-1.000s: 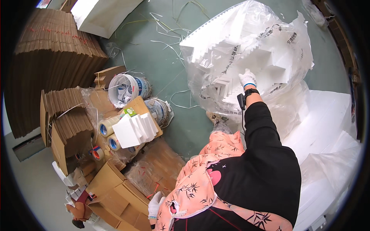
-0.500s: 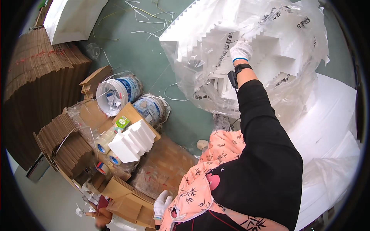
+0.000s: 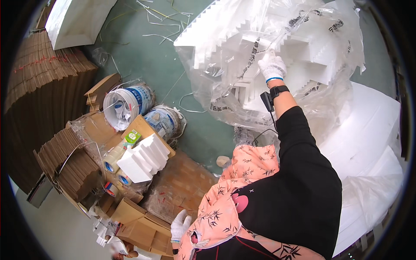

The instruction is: The person assembles a large cardboard box and packs it with white foam corner protectors and a flat white panel. They place the foam pieces into the box corners, insert the panel, and then close and seal the box flaps using a handheld tape dispenser.

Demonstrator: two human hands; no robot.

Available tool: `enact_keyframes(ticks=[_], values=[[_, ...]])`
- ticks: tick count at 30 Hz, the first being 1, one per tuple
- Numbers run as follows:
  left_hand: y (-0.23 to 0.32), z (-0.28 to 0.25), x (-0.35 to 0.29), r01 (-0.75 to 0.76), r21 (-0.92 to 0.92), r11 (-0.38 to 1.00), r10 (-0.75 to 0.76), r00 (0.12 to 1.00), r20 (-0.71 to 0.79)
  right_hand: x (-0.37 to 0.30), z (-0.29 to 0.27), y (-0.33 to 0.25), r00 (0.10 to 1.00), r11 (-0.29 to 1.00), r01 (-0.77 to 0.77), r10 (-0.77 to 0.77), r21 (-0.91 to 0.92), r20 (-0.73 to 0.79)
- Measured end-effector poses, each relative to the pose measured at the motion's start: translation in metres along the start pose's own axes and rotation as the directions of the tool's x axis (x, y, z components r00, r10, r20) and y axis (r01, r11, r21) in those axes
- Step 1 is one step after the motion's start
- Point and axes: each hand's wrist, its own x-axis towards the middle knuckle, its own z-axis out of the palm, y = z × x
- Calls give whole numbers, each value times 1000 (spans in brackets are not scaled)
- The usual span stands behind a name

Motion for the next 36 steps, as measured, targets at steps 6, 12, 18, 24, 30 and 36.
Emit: enact_keyframes(ticks=[6,12,18,24,30,36], values=[[-4,-7,11,-49,53,997,47,998,31,-27,53,85,995,996,-64,59,55,75],[-26,-8,11,-108,51,993,107,994,18,-74,29,128,974,914,-159,207,374,-91],[3,-18,-17,-238,-143,961,233,971,-51,-106,-25,171,940,163,-338,114,927,323],[-4,-44,-42,-539,-515,666,495,836,-235,-287,-75,-52,372,141,-511,-853,848,366],[-113,-86,-80,-726,-231,647,403,583,-705,-589,-23,-173,-403,377,70,-836,923,372],[-282,-112,-144,-960,-154,236,-11,156,-988,-820,12,-170,-694,89,458,-586,885,418]])
